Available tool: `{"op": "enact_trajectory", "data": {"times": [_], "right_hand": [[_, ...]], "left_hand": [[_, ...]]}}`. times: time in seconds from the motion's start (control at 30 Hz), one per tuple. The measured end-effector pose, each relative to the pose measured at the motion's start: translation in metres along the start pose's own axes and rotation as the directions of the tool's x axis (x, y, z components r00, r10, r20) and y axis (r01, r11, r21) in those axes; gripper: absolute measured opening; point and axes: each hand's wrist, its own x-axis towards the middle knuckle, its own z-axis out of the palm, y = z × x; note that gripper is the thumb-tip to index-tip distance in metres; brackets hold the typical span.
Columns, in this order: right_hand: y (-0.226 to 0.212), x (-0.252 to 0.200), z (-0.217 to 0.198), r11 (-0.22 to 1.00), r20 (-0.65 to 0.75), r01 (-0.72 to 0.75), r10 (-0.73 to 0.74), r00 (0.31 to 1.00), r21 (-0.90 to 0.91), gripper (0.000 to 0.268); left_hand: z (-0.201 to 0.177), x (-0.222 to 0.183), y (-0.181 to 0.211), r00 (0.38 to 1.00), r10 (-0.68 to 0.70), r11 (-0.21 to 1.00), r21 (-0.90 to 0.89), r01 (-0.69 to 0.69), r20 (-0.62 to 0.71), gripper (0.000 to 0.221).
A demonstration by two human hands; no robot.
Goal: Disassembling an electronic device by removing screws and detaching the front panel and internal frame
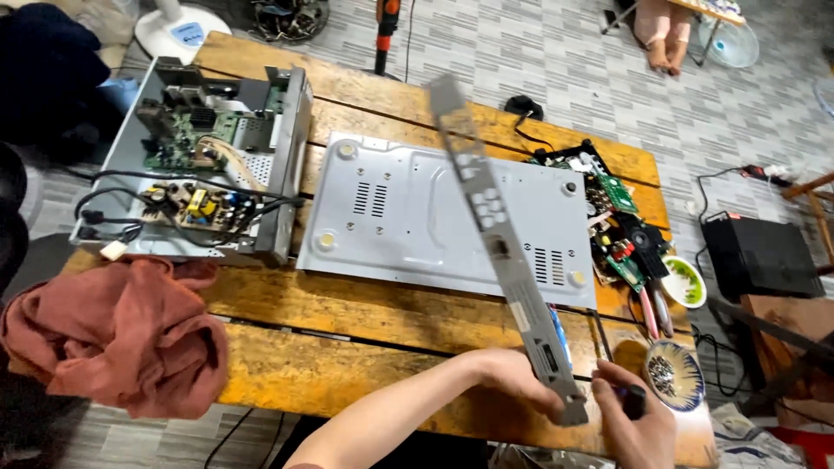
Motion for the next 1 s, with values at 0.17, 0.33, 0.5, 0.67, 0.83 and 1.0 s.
{"op": "enact_trajectory", "data": {"times": [0.17,0.33,0.5,0.67,0.83,1.0], "right_hand": [[-0.022,0.001,0.011,0.994,0.226,-0.064,0.082,0.971,-0.087,0.038],[0.009,0.009,0.019,1.0,0.345,-0.005,0.004,0.939,0.003,0.027],[0.058,0.019,0.032,0.922,0.304,-0.172,0.064,0.951,0.346,0.025],[0.068,0.026,0.023,0.887,0.475,-0.118,-0.123,0.871,0.447,0.036],[0.053,0.016,0.048,0.873,0.532,-0.163,-0.123,0.838,0.46,0.036],[0.022,-0.013,0.076,0.673,0.635,-0.491,0.041,0.772,0.554,0.028]], "left_hand": [[-0.001,0.016,-0.039,0.97,0.176,0.983,-0.087,-0.164,0.165,0.062],[-0.01,0.025,-0.071,0.913,0.111,0.978,-0.208,-0.029,0.392,0.05],[-0.008,-0.001,-0.011,0.922,-0.207,0.977,0.115,0.178,0.329,0.067],[-0.054,-0.028,0.035,0.977,0.065,0.974,0.2,-0.106,0.202,0.066],[-0.062,-0.063,0.08,0.917,0.388,0.81,-0.44,-0.387,-0.091,0.102],[-0.054,-0.048,0.059,0.756,0.435,0.469,-0.593,-0.654,-0.49,0.102]]}}
